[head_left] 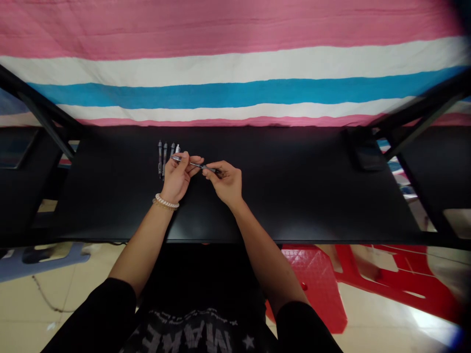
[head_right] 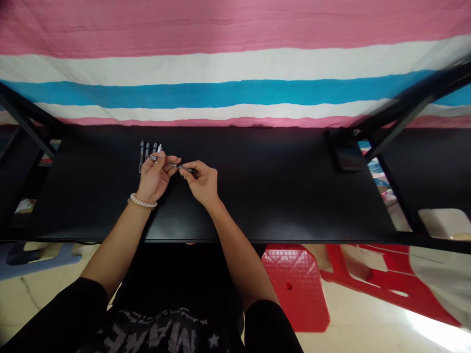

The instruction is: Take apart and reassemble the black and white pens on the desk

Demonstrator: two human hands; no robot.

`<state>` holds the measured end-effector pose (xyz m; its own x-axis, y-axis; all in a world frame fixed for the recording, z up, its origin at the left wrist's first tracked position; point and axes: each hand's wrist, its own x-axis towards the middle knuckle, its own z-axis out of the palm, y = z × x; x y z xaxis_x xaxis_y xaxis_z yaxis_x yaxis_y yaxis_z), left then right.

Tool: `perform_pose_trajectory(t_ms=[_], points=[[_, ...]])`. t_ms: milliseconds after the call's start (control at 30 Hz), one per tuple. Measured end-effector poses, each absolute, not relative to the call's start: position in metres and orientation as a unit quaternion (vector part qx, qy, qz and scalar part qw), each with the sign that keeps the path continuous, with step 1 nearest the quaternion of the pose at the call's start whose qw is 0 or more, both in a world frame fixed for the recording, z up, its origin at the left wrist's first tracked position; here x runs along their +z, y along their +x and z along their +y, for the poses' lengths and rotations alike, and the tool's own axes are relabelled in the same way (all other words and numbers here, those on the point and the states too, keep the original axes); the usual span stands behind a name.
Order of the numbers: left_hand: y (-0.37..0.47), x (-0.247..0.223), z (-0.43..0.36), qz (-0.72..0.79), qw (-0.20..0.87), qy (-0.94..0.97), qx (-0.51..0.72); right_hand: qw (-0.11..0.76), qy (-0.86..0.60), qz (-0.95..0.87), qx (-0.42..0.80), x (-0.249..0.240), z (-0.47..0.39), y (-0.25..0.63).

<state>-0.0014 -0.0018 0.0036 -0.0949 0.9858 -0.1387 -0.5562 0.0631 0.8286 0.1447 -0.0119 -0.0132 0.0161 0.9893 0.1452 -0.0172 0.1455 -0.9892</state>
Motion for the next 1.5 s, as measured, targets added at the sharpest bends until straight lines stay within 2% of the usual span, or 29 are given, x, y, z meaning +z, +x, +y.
perform_pose_trajectory(t_ms=[133, 267, 667, 1067, 1200, 1500], points=[[-0.0007, 0.0055, -0.0025, 0.386, 0.611, 0.285, 0.63, 0.502, -0.463, -0.521, 0.511, -0.0095, -0.012, 0.1458], [-0.0024, 0.0044, -0.0002, 0.398, 0.587, 0.264, 0.654, 0.548, -0.447, -0.519, 0.48, -0.0104, -0.0096, 0.1459], [-0.0019, 0.0029, 0.0, 0.402, 0.582, 0.268, 0.653, 0.502, -0.452, -0.527, 0.515, -0.009, -0.006, 0.1525], [-0.0024, 0.0038, -0.0004, 0.407, 0.587, 0.268, 0.646, 0.538, -0.454, -0.523, 0.481, -0.0081, -0.006, 0.1513], [-0.0025, 0.0035, -0.0003, 0.399, 0.588, 0.272, 0.649, 0.501, -0.467, -0.533, 0.496, -0.0082, -0.0057, 0.1522], [-0.0012, 0.0056, -0.0001, 0.404, 0.584, 0.267, 0.652, 0.502, -0.472, -0.538, 0.486, -0.0119, -0.0054, 0.1515]])
